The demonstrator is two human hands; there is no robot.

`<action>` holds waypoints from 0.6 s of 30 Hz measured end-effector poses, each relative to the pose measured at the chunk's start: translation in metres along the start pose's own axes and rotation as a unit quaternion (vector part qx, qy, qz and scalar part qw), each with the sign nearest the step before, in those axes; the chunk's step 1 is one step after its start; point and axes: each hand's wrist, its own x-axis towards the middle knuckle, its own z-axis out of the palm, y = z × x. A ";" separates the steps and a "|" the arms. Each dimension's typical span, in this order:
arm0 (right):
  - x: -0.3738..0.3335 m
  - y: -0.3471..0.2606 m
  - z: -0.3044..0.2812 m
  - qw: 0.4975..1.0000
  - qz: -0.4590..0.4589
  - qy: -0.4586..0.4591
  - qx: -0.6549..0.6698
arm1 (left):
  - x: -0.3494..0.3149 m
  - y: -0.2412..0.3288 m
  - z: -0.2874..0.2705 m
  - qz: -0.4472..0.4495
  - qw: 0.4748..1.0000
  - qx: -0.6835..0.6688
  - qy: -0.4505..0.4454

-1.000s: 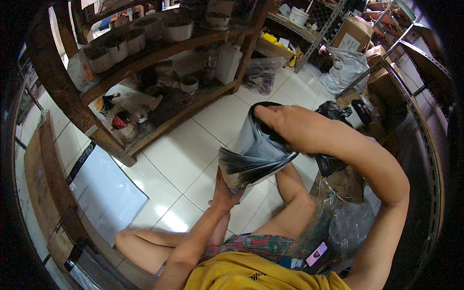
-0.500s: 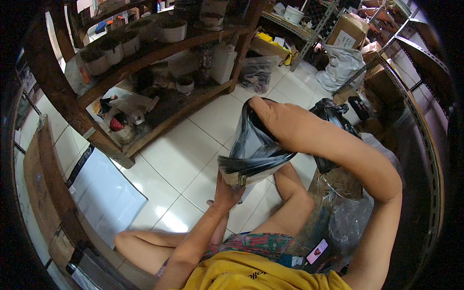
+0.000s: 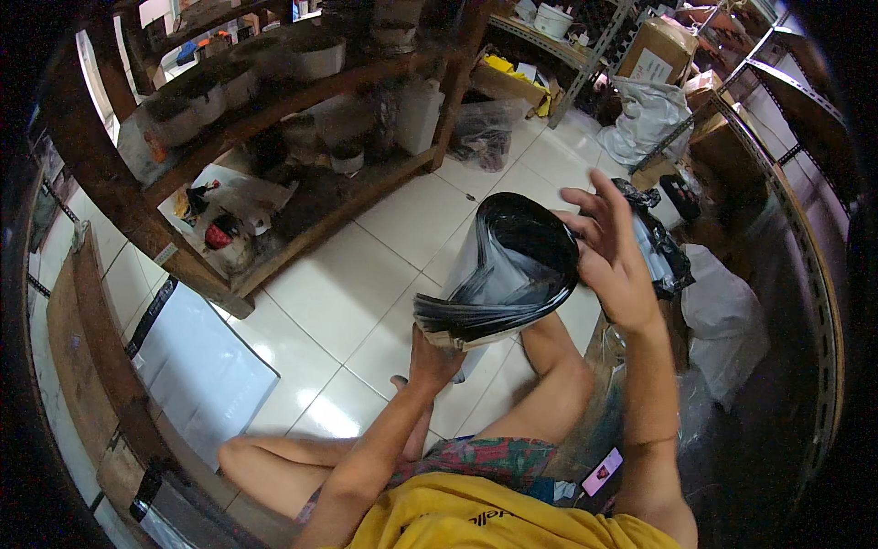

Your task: The person sits on the floor and repeatedly unrolls a large white sheet of material, smooths it flat, then rolls it back up into a cylinder. This cycle is performed multiple times on the same sheet.

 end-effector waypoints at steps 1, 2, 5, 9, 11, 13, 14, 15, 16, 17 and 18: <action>-0.012 0.018 0.005 0.995 -0.050 0.042 0.074 | 0.002 -0.002 -0.001 0.026 0.999 0.024 0.008; -0.029 0.038 0.020 0.987 -0.036 0.104 0.115 | 0.002 -0.001 0.003 0.003 1.000 -0.014 0.018; -0.073 0.123 0.045 0.993 -0.050 0.061 0.087 | 0.008 0.003 0.005 -0.043 0.995 -0.088 0.022; -0.096 0.224 0.080 0.993 0.104 0.037 -0.031 | 0.014 -0.006 -0.003 -0.051 0.996 -0.068 -0.015; -0.087 0.245 0.093 0.995 0.092 0.037 -0.012 | 0.017 -0.006 -0.009 -0.070 0.990 -0.119 0.004; -0.077 0.251 0.094 0.996 0.058 0.050 -0.045 | 0.020 0.003 -0.011 -0.121 0.991 -0.061 -0.018; -0.067 0.250 0.096 0.996 0.048 0.054 -0.043 | 0.023 0.013 -0.017 -0.130 0.991 -0.038 -0.002; -0.060 0.247 0.094 0.996 0.040 0.062 -0.047 | 0.025 0.022 -0.021 -0.140 0.990 -0.020 0.006; -0.050 0.241 0.095 0.997 0.046 0.061 -0.013 | 0.027 0.024 -0.027 -0.108 0.994 -0.006 0.007; -0.038 0.234 0.099 0.997 0.050 0.057 0.024 | 0.031 0.024 -0.038 -0.078 0.997 0.010 0.009; -0.031 0.234 0.101 0.995 0.056 0.054 0.062 | 0.039 0.035 -0.049 -0.085 0.996 0.006 -0.012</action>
